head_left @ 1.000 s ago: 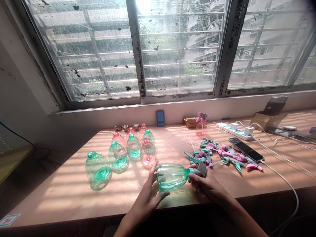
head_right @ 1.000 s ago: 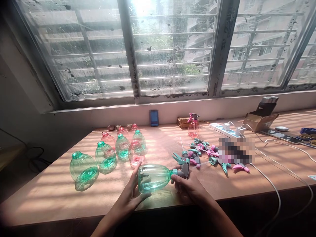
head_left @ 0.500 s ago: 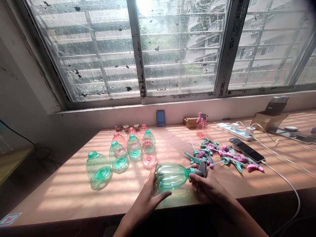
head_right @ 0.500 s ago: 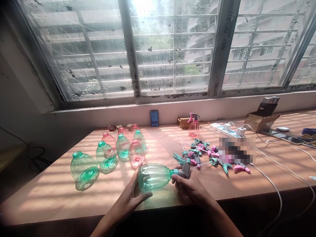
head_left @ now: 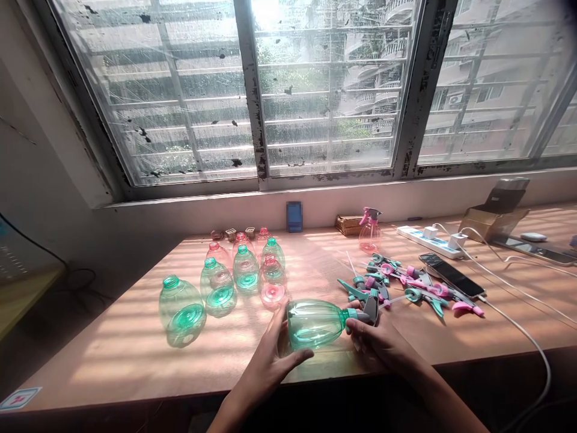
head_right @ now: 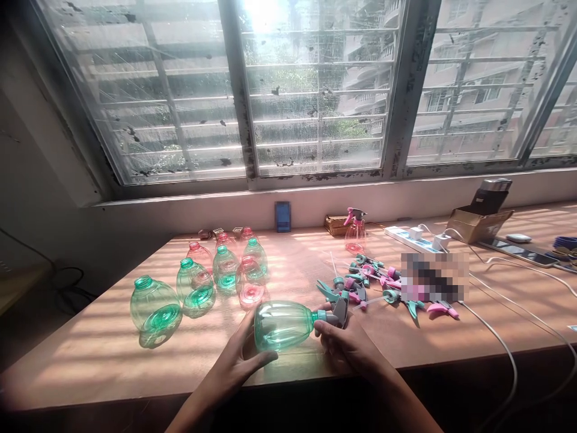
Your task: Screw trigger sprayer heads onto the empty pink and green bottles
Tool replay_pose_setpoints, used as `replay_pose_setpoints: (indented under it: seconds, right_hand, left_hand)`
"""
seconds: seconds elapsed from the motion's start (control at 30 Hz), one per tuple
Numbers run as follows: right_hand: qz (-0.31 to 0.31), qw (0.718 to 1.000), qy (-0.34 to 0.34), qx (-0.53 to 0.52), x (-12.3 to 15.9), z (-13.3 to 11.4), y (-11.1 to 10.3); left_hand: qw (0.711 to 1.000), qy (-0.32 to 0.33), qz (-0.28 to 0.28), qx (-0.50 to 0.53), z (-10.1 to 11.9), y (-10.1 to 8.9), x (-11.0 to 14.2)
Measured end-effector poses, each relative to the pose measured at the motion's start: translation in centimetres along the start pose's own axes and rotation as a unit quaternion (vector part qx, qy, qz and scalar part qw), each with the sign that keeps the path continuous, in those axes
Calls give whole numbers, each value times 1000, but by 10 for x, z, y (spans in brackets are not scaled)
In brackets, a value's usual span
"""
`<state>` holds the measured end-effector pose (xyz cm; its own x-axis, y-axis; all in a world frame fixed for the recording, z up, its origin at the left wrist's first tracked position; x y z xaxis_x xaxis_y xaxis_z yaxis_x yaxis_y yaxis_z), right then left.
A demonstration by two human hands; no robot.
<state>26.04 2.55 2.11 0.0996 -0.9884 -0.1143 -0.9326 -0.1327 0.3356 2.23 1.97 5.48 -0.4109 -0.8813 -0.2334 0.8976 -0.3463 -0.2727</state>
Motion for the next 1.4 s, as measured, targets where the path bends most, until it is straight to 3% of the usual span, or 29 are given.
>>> replay_pose_setpoints:
  seconds: [0.13,0.33,0.6,0.8,1.03,1.27,1.4]
  right_hand:
    - [-6,1000,5,-9,1,2,0]
    - [-12,1000,7,-8,2,4,-2]
    - [-13,1000,5,-7,2,3,0]
    - [-17,1000,9,7,2,2,-1]
    - [-11,1000,9,3,1,1,0]
    - [-10,1000,9,8,1,-1,2]
    - [-7,1000,5,6,1,-1,1]
  left_hand:
    - [1000,28,4,-9,5,1,-2]
    - [1000,-6,2,-1,6,0,0]
    - [1000,27,6,-16,2,0,-1]
    - [1000,-7,7,5,-1,-1,0]
    - [999,24,-5,31,5,2,-3]
    - [999,-16,6,36,-4,0,0]
    - [1000,-1,-3,30,-3,1,-1]
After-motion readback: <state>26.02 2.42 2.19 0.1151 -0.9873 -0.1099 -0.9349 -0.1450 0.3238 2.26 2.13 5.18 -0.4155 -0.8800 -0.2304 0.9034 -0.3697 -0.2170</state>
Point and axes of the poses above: each hand's wrist, its own x-axis away from the middle knuckle, its own y-axis out of the palm, z = x × y, the point moved 5 cm from there along -x, towards the middle knuckle, and after that the axes turned 3 degrees about -x, right-handed, at the moved point
